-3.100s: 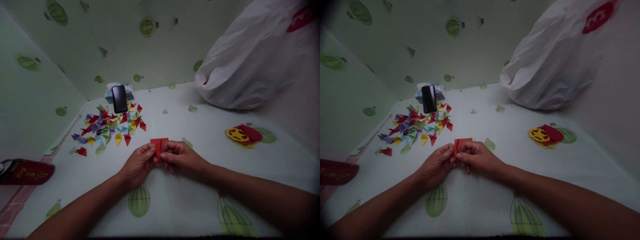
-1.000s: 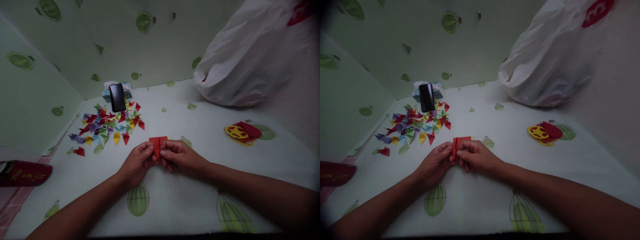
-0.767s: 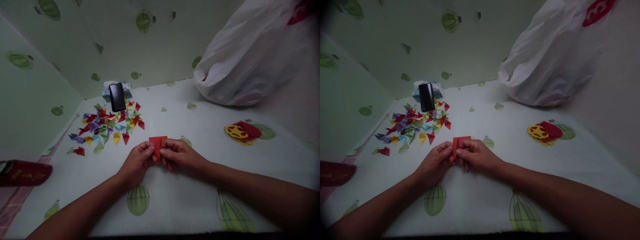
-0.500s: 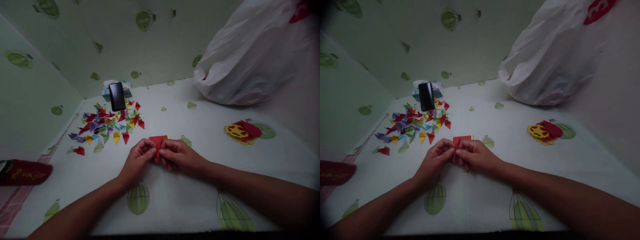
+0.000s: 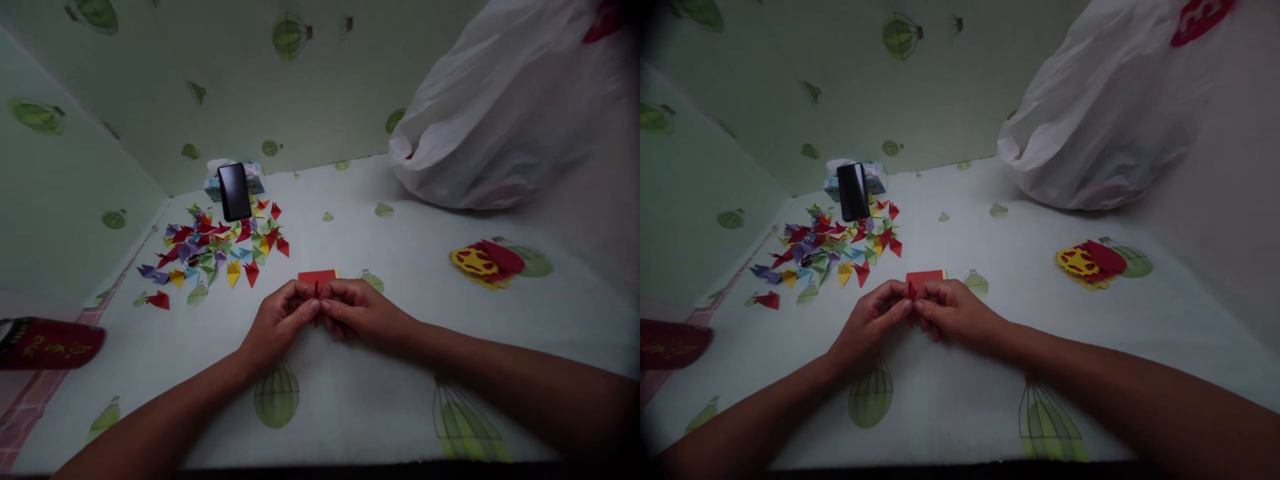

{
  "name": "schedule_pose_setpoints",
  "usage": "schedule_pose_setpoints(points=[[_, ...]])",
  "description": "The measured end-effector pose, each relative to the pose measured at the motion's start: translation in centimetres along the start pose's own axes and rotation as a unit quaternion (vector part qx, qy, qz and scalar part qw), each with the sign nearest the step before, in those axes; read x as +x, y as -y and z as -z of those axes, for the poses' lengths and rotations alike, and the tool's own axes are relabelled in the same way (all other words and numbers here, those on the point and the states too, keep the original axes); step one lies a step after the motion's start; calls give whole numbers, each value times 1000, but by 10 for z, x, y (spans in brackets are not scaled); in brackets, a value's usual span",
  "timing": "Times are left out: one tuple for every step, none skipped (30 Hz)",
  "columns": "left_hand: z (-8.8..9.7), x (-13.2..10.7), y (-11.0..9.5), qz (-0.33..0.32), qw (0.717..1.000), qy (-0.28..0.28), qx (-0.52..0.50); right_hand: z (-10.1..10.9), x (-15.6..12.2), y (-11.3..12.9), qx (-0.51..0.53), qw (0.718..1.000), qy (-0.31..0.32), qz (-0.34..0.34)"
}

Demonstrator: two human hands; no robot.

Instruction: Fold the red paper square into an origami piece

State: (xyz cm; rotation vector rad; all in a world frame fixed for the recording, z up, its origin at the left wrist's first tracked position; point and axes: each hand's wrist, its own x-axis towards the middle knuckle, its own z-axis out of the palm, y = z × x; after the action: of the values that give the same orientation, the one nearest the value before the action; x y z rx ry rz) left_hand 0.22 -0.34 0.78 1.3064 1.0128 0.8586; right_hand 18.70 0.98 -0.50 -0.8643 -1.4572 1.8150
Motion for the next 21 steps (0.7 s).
schedule_pose_setpoints(points=[[1,0,0,-1,1000,-1,8,0,0,0,-3,1000,-2,-1],[1,0,1,-2,1000,1,12,1,0,0,-3,1000,-3,-2],[2,0,1,-2,1000,3,14,1,0,0,-2,1000,-2,-3],[2,0,1,-2,1000,6,14,1,0,0,-1,1000,-1,-2],[2,0,1,-2,1000,9,13,1,1,0,0,1000,0,0],[2,0,1,-2,1000,10,12,1,1,1,0,1000,0,2],[3,0,1,-2,1000,10,12,1,1,1,-1,1000,-1,1],[3,0,1,-1,1000,8,11,1,1,1,-3,1000,-3,-1],[3,0,1,1,1000,6,11,1,1,2,-3,1000,-3,-5],[3,0,1,3,1000,5,12,0,1,2,-3,1000,-5,-8],[3,0,1,4,1000,3,14,0,1,2,-2,1000,-5,-10],[3,0,2,4,1000,2,17,0,1,2,-1,1000,-5,-10],[3,0,2,3,1000,3,19,0,1,2,-1,1000,-5,-10],[4,0,2,2,1000,6,20,0,1,1,-1,1000,-4,-9],[4,0,3,0,1000,9,20,0,1,1,0,1000,-4,-8],[5,0,3,-2,1000,14,21,0,1,1,1,1000,-4,-8],[5,0,3,-5,1000,17,24,0,1,1,1,1000,-3,-7],[5,0,3,-7,999,17,31,0,1,1,2,1000,-5,-6],[6,0,3,-9,999,16,39,0,1,0,2,1000,-6,-5],[6,0,3,-10,999,15,46,0,1,0,2,1000,-7,-6],[6,0,3,-10,999,13,52,0,1,0,3,1000,-8,-7]])
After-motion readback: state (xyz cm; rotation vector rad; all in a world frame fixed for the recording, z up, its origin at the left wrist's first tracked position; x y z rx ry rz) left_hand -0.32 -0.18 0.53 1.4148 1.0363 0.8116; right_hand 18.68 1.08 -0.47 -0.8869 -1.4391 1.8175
